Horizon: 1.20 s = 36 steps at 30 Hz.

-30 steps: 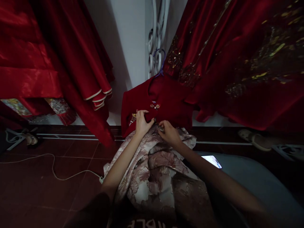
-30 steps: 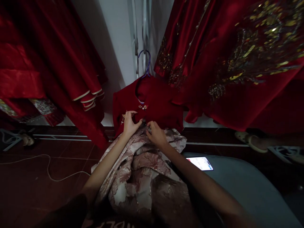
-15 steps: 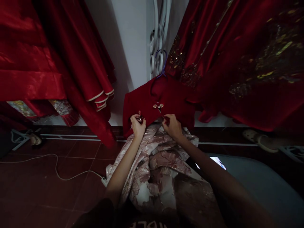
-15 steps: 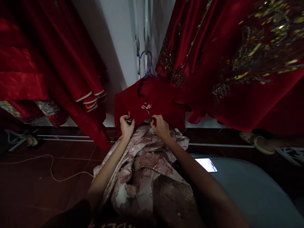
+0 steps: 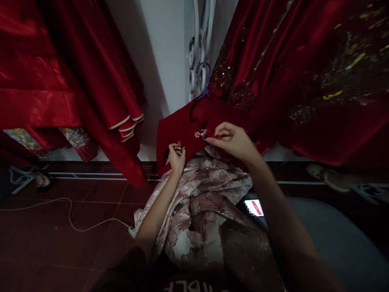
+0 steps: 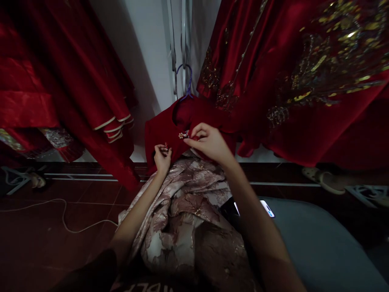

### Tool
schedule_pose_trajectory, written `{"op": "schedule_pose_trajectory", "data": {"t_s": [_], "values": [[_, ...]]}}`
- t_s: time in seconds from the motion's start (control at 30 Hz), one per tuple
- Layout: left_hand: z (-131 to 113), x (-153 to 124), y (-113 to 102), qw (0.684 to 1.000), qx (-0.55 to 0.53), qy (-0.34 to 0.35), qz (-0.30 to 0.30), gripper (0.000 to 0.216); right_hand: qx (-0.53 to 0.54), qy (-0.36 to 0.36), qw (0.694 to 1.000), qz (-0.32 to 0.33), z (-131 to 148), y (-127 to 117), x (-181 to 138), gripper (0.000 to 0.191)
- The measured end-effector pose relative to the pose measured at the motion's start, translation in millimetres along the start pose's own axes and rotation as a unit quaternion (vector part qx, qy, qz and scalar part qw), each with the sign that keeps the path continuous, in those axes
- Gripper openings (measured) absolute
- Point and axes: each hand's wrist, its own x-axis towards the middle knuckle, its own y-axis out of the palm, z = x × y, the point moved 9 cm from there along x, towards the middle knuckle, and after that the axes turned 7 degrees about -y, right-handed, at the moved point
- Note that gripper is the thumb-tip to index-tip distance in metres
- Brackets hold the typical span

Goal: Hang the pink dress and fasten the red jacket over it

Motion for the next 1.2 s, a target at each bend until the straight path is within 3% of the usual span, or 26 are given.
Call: {"op": "schedule_pose_trajectory", "data": {"t_s": [0.17,0.3,0.47,0.7,1.2], "values": [[-5,-2,-11,0.998,-0.058,0.008,-0.020,0.019,-0.043,-0.003,0.999,0.021,-37,81,-2,0.028],[-4,-2,-12,0.996,-0.093,0.007,-0.002,0.023,-0.068,-0.021,0.995,0.065,-72,113,-1,0.019],[1,-2,-7,0.990,-0.136,-0.002,0.026,0.025,-0.042,-0.019,0.996,0.072,-92,112,4,0.024],[1,-5,-5,0.984,-0.174,-0.028,0.037,0.031,-0.013,-0.012,0.998,0.060,-95,107,7,0.024],[5,-3,-6,0.989,-0.136,-0.038,0.048,0.031,-0.135,-0.048,0.981,0.134,-84,117,15,0.015]]}}
